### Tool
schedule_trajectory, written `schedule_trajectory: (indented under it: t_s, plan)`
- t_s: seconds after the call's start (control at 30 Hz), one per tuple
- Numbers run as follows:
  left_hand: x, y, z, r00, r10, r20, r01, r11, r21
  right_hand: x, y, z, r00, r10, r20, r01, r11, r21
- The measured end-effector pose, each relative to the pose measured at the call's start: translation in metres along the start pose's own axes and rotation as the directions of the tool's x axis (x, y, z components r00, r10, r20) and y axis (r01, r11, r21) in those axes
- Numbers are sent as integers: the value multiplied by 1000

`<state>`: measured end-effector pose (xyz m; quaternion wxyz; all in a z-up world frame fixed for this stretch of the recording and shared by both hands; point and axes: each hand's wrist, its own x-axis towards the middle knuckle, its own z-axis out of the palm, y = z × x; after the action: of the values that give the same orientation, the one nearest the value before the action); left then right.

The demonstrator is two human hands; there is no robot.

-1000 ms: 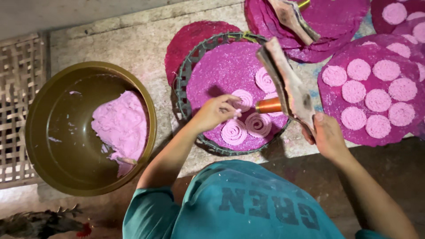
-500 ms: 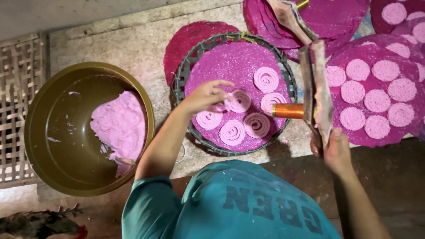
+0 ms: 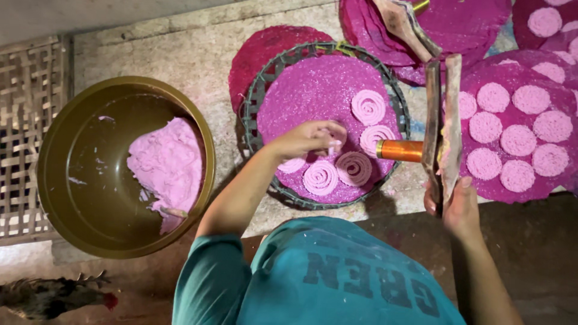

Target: The person uses a wooden press to scoop pink dough from a bowl and extrude it into rose shapes onto a tray. They repeatedly fill the press and release the dough to form multiple decorative sweets.

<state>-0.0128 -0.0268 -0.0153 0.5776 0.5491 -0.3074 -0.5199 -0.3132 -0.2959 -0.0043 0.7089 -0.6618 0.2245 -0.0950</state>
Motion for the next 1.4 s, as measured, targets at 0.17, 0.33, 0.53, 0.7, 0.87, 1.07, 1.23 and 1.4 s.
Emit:
schedule_trajectory:
  t_s: [0.17,0.33,0.53,0.7,0.87,1.07,1.23,1.4]
  plan:
    - [44,-26,15,988,-156,-10,154,984,-86,-7,7,-2,998,-16,-68,16,1000,-9]
    - [86,-57,2,987,-155,-39,156,987,24,-18,13,-5,992,-1,-128,8,998,55]
    - [109,-67,-15,987,-86,-134,124,941,315,-24,18,-5,989,-13,-144,31,991,127]
    - [113,-58,-15,974,-101,-203,179,893,413,-26,21,-6,988,-3,-157,18,995,95]
    - [114,-47,-8,971,37,-236,115,794,597,-25,23,-6,987,-42,-155,56,995,86]
    - [103,-33,6,948,202,-244,64,633,772,-26,23,-6,987,-16,-158,34,993,116]
    - [84,4,9,939,219,-265,71,630,774,-28,24,-5,991,-42,-124,62,985,163]
    - [13,66,-7,750,322,-577,163,755,635,-26,22,-5,984,-26,-179,61,979,193]
